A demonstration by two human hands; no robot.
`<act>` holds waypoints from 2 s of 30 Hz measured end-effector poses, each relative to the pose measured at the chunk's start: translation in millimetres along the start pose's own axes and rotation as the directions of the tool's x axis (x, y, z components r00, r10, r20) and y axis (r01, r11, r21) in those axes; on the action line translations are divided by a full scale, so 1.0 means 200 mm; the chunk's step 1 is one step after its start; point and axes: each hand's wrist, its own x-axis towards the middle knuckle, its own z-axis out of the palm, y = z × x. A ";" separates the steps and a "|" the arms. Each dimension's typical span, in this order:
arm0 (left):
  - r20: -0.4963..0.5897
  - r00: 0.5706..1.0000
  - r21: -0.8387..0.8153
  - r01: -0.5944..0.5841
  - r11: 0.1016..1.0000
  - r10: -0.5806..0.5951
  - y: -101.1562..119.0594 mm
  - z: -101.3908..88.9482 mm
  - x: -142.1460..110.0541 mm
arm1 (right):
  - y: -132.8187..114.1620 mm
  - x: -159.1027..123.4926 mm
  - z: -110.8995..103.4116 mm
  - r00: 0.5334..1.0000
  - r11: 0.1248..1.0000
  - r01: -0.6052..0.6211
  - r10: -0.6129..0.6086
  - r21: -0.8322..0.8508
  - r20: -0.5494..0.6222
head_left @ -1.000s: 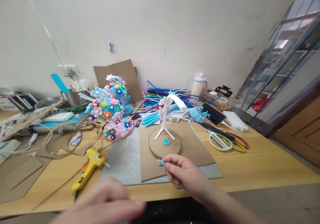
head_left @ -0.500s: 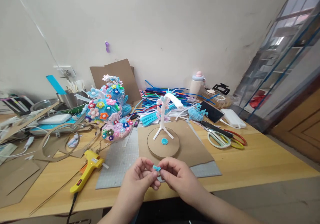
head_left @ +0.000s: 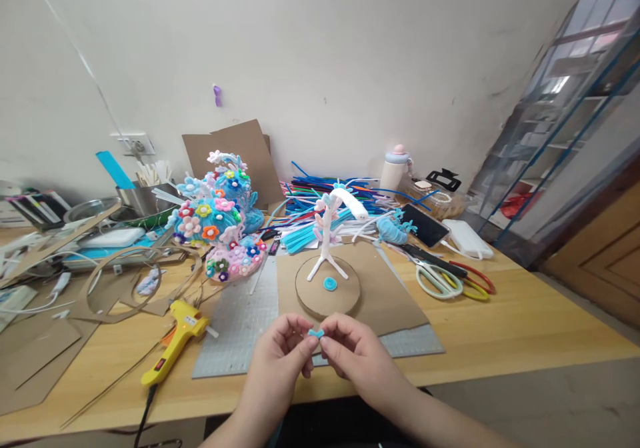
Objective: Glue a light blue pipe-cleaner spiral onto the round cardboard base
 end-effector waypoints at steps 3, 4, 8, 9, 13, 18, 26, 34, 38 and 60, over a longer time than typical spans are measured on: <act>-0.010 1.000 0.034 -0.020 0.999 0.020 0.00 0.01 0.00 | 0.01 0.00 0.00 0.999 1.000 -0.026 0.026 0.012 -0.034; -0.010 1.000 0.049 -0.023 0.999 0.023 -0.01 0.01 0.00 | 0.01 0.00 -0.01 0.998 0.999 -0.037 0.038 0.019 -0.046; -0.006 0.999 0.114 -0.048 0.992 0.049 -0.02 0.01 0.01 | 0.02 0.01 -0.01 0.995 0.997 -0.062 0.066 0.045 -0.079; -0.003 0.998 0.131 -0.061 0.990 0.062 -0.02 0.01 0.01 | 0.02 0.01 -0.01 0.994 0.997 -0.066 0.070 0.050 -0.083; 0.016 0.994 0.185 -0.111 0.977 0.110 -0.02 -0.01 0.02 | 0.03 0.02 -0.02 0.991 0.996 -0.075 0.079 0.046 -0.106; 0.043 0.997 0.153 -0.068 0.986 0.062 -0.03 -0.04 0.04 | 0.03 0.02 -0.02 0.993 0.998 -0.066 0.066 0.006 -0.097; 0.041 0.999 0.066 0.025 0.997 -0.028 -0.04 -0.02 0.05 | 0.04 0.02 -0.01 0.995 0.999 -0.043 0.043 -0.002 -0.095; 0.029 0.999 0.008 0.020 1.000 -0.020 -0.07 0.01 0.05 | 0.03 0.03 -0.02 0.988 0.993 -0.068 0.080 0.094 -0.133; 0.045 0.998 0.000 0.034 0.999 -0.033 -0.08 0.01 0.07 | 0.05 0.04 -0.03 0.988 0.989 -0.078 0.094 0.124 -0.125; 0.001 0.974 0.304 -0.217 0.928 0.227 0.02 -0.10 0.25 | 0.05 0.24 -0.05 0.972 0.995 0.014 -0.037 -0.100 -0.231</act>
